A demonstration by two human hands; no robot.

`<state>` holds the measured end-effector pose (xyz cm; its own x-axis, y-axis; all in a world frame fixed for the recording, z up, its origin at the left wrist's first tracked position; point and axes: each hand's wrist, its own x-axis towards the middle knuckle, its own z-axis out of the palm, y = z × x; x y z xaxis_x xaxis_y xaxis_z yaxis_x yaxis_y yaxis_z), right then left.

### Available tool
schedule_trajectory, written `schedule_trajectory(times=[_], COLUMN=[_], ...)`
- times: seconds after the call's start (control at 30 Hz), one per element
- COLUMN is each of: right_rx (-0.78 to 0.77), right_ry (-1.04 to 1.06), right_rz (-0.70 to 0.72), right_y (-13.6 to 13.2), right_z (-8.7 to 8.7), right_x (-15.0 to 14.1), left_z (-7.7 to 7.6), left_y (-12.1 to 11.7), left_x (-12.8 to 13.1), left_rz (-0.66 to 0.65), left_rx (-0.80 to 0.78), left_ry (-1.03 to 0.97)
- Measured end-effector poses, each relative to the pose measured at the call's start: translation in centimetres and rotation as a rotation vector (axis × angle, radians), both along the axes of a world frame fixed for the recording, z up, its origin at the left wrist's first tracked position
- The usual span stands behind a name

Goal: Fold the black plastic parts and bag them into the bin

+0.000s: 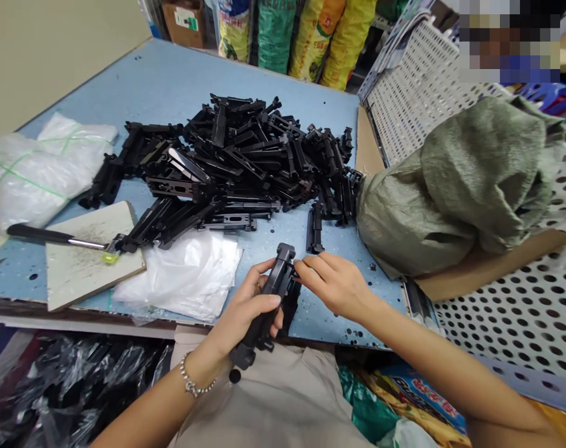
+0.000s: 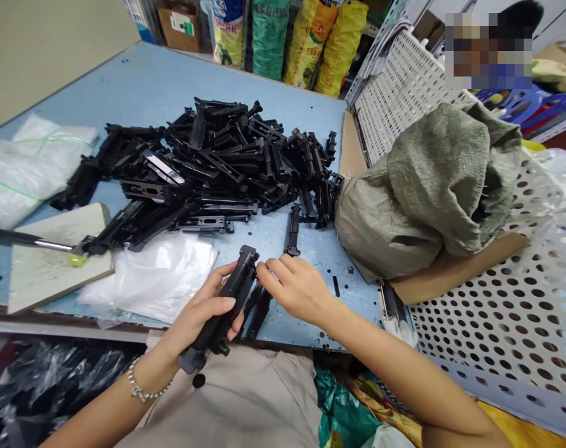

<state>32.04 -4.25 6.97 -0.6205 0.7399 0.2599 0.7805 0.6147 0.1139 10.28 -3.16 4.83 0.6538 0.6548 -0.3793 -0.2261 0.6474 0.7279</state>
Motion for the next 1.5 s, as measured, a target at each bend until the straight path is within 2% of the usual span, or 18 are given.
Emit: schedule_trajectory(times=[0.1,0.17,0.3,0.37,0.43,0.47,0.5,0.6,0.63,0.7,0.77,0.87,0.97,1.03,1.13,1.2,1.37,1.5], right_rx=[-0.073,-0.216,-0.722,-0.967,-1.091,-1.074,-0.984,-0.505,-0.396,-0.31,-0.383,-0.603,-0.76,-0.662,-0.379,-0.348,-0.624,-0.886], right_ry=[0.089,0.287,0.921,1.079,1.093,1.071,1.013,0.67,0.55,0.431,0.55,0.835,0.849,0.746,0.498,0.43,0.786,0.861], right_rz=[0.014,-0.068,-0.294,-0.315,-0.286,-0.277,-0.274,-0.239,-0.202,-0.137,-0.159,-0.249,-0.224,-0.219,-0.16,-0.097,-0.249,-0.278], right_y=[0.7,1.0,1.3,1.5,1.7,1.9,2.0,2.5,2.6,2.8,2.9,3.0,3.1,3.2,3.5,3.6,3.4,3.3], right_z=[-0.2,-0.5,-1.4,-1.6,-1.5,-1.4,-1.1,-0.3,0.0,0.2,0.1,-0.3,-0.5,-0.3,0.4,0.7,-0.1,-0.4], right_x=[0.1,-0.5,-2.5,-3.2,-3.5,-3.4,-3.3,-2.6,-2.4,-2.5,-3.1,-4.3,-4.6,-4.1,-3.1,-2.9,-4.0,-4.2], left_z=[0.5,0.7,0.7,0.5,0.5,0.6,0.8,1.3,1.5,1.6,1.5,1.3,1.2,1.4,1.7,1.8,1.0,0.6], left_y=[-0.2,-0.4,-0.8,-0.6,-0.2,0.1,0.4,0.9,0.8,0.6,0.3,0.0,0.4,0.7,1.1,1.0,0.2,0.5], left_x=[0.1,0.3,0.4,0.2,-0.1,-0.4,-0.6,-1.0,-1.0,-1.0,-0.9,-1.0,-1.2,-1.4,-1.5,-1.4,-1.1,-1.2], left_rz=[-0.028,0.015,0.155,0.178,0.167,0.163,0.163,0.164,0.157,0.148,0.161,0.202,0.207,0.199,0.185,0.162,0.184,0.182], left_rx=[-0.083,-0.063,0.218,0.329,0.33,0.305,0.275,0.202,0.187,0.179,0.214,0.308,0.296,0.242,0.19,0.168,0.228,0.201], left_ry=[-0.005,0.023,0.194,0.245,0.22,0.197,0.174,0.132,0.124,0.116,0.137,0.201,0.192,0.159,0.133,0.119,0.162,0.149])
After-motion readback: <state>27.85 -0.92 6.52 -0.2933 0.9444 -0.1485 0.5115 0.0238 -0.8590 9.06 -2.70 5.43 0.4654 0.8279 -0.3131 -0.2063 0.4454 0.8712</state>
